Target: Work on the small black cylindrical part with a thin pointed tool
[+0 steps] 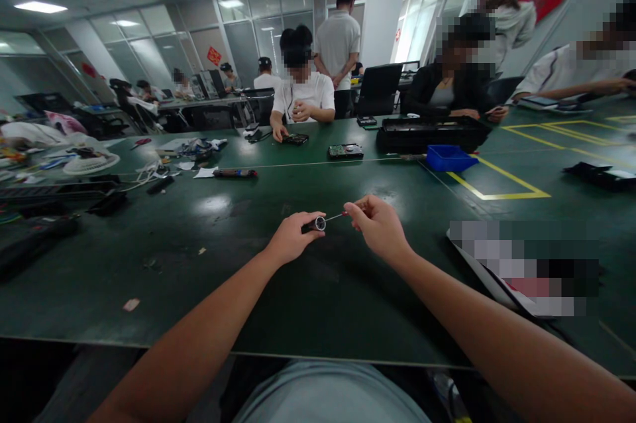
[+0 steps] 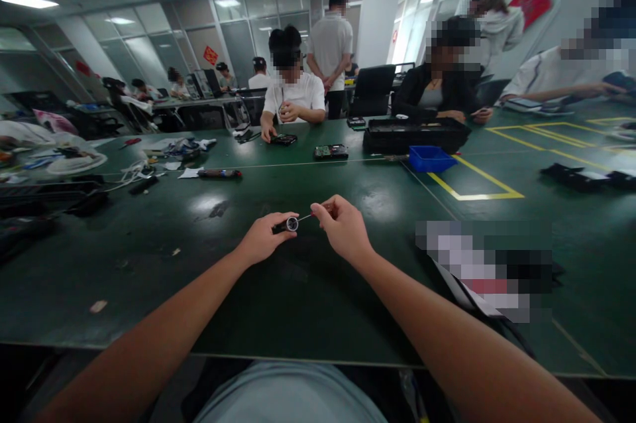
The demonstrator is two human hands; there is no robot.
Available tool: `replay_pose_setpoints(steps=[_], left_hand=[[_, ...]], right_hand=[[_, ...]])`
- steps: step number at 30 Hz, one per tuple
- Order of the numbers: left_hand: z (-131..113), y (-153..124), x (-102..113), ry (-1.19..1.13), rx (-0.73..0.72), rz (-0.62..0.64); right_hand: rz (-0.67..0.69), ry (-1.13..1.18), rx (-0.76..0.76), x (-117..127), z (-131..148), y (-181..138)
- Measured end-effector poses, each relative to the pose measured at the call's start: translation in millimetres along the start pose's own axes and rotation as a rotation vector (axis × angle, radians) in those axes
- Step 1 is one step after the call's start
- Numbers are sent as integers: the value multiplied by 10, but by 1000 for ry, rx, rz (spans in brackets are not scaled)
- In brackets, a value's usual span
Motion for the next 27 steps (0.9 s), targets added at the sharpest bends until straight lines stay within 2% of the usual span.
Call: replay_pose_setpoints(steps=[8, 14, 20, 24, 27], left_hand=[[14, -2, 14, -16, 54, -23], [16, -6, 5, -36, 33, -21], [41, -1, -9, -40, 58, -41], [25, 0, -15, -44, 31, -17], [14, -4, -7, -40, 40, -23]], right_hand=[[54, 52, 1, -30, -75, 13], [12, -4, 2, -32, -57, -5], [73, 41, 43, -53, -79, -20], [42, 8, 58, -54, -70, -29], [-1, 113, 49, -59, -73, -25]])
Point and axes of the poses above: each hand's wrist, its own y-axis towards the middle knuckle, its own x-axis out of the back of the hand, z = x × y, the point moved 2 cm from there along y, towards the middle knuckle, and after that the axes turned 10 degrees about y, right-handed, at the moved point
